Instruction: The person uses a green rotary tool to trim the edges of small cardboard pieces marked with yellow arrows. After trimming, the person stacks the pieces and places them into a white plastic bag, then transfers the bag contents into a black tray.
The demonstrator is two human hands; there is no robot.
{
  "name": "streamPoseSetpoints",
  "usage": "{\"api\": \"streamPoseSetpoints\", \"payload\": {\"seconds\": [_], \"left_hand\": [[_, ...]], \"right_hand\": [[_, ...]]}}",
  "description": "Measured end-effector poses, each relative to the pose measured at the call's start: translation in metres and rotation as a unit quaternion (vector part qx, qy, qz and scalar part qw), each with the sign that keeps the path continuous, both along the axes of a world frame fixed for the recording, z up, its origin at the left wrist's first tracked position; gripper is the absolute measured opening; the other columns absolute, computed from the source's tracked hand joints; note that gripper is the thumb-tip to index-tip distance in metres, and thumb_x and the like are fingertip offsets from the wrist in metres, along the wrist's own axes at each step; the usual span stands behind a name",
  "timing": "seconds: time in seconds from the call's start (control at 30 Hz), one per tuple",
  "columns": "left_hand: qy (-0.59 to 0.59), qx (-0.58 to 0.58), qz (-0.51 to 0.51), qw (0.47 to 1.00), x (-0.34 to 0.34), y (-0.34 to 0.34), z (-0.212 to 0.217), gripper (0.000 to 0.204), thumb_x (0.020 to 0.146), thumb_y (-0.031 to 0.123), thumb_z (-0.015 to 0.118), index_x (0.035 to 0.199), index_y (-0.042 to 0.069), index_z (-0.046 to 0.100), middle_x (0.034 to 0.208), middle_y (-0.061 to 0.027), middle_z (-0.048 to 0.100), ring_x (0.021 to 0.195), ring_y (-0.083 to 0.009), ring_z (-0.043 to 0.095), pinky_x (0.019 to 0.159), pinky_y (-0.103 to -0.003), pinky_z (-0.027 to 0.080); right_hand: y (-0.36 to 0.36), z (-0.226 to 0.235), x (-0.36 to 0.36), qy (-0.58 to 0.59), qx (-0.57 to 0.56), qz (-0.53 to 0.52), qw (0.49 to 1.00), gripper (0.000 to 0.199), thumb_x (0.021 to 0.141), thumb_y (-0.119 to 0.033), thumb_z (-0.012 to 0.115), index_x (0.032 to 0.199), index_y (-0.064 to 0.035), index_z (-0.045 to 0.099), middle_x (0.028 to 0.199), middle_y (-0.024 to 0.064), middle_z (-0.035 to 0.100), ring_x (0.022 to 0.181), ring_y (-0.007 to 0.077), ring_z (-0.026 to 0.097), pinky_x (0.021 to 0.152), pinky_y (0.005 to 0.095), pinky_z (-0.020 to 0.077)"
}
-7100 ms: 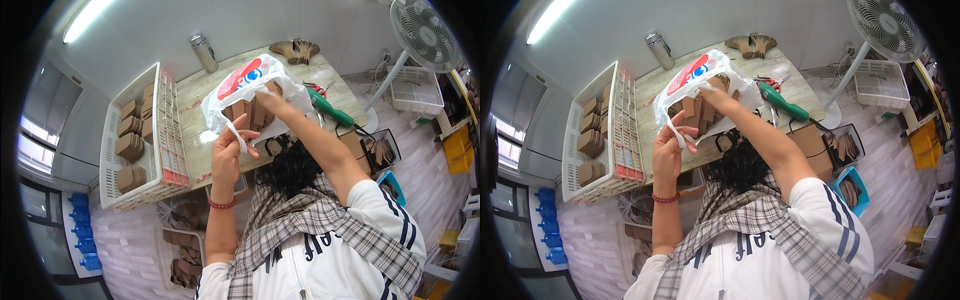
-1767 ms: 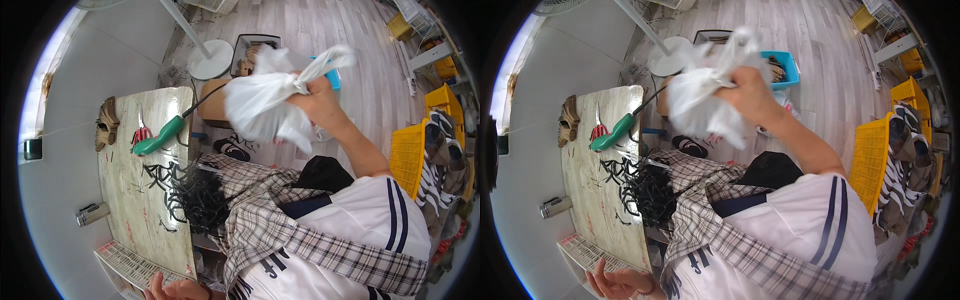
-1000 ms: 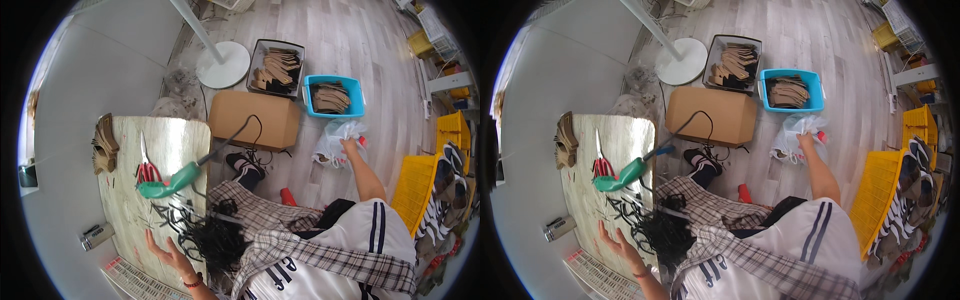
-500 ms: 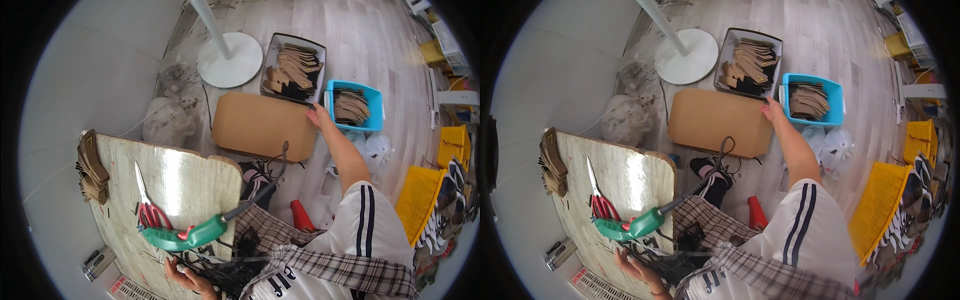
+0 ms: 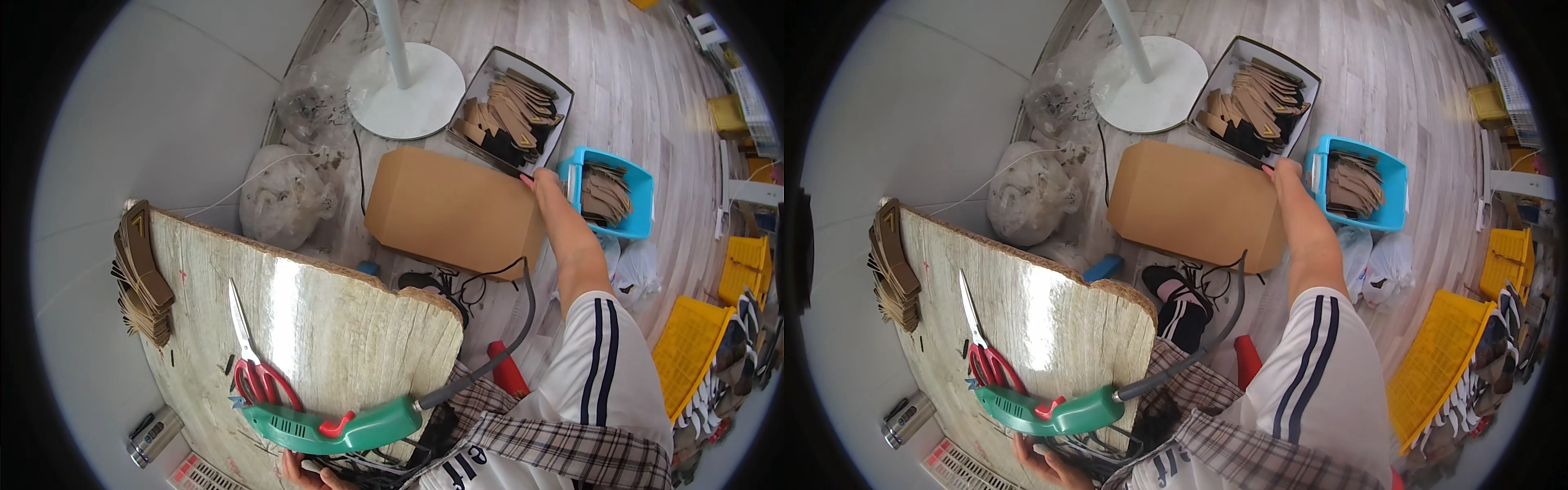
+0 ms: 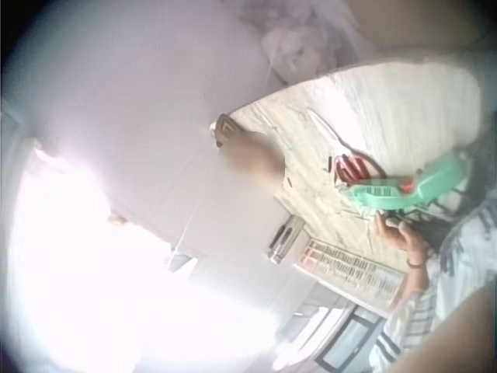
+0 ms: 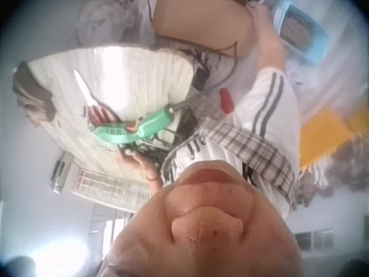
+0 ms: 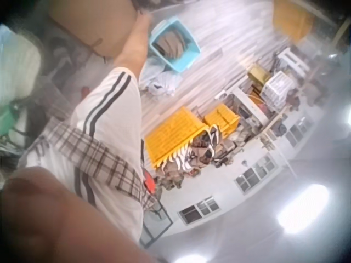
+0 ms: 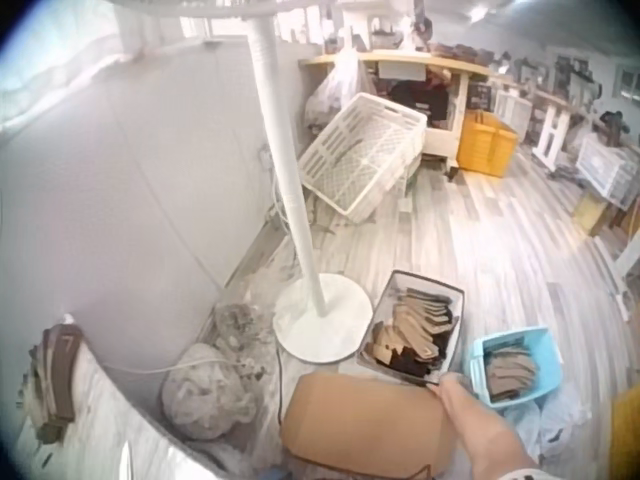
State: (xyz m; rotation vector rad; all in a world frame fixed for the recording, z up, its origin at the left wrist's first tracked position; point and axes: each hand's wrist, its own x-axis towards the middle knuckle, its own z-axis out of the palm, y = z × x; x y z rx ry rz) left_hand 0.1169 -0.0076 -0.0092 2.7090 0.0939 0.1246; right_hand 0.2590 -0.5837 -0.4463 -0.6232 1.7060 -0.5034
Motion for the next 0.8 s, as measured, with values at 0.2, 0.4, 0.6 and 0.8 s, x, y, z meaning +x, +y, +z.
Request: {"api": "streamPoseSetpoints", "payload": {"seconds": [0.2,0.4,0.6,0.8], "left_hand": [[-0.009,0.012,-0.014,1.0,0.002,0.0,-0.001,0.061,0.095,0.044,0.044,0.13,-0.006,0.041,0.119,-0.0228,0.048,0.107,-0.0348,0.045,0.094,-0.049,0.035],[0.003,0.064,-0.041,0.997,0.009,-0.004,0.006,0.062,0.095,0.045,0.041,0.131,-0.005,0.038,0.117,-0.0215,0.05,0.107,-0.0365,0.045,0.095,-0.05,0.033],[0.026,0.085,-0.034,0.996,0.014,-0.015,0.016,0.063,0.095,0.047,0.04,0.129,-0.006,0.042,0.119,-0.0209,0.05,0.11,-0.036,0.045,0.098,-0.048,0.031],[0.014,-0.033,0.031,0.999,0.004,-0.008,0.007,0.067,0.093,0.049,0.043,0.133,-0.004,0.041,0.127,-0.0223,0.046,0.117,-0.037,0.042,0.101,-0.048,0.03]], "right_hand": [[0.004,0.004,-0.003,-0.025,-0.026,0.067,0.997,0.031,0.081,0.014,0.041,0.109,0.0066,0.053,0.115,0.0212,0.05,0.096,0.0362,0.056,0.066,0.0513,0.0603],[-0.014,-0.032,-0.005,-0.089,0.029,0.011,0.996,0.034,0.081,0.017,0.038,0.11,0.005,0.051,0.113,0.021,0.048,0.096,0.0372,0.055,0.07,0.0561,0.0586],[-0.012,-0.001,0.004,-0.074,0.016,0.02,0.997,0.03,0.089,0.008,0.035,0.115,0.0029,0.048,0.114,0.0206,0.047,0.091,0.038,0.055,0.062,0.0538,0.0605],[-0.037,0.049,0.008,-0.088,-0.015,0.032,0.996,0.028,0.088,0.007,0.035,0.114,0.0061,0.045,0.115,0.0272,0.042,0.089,0.0441,0.052,0.057,0.0484,0.0621]]}}
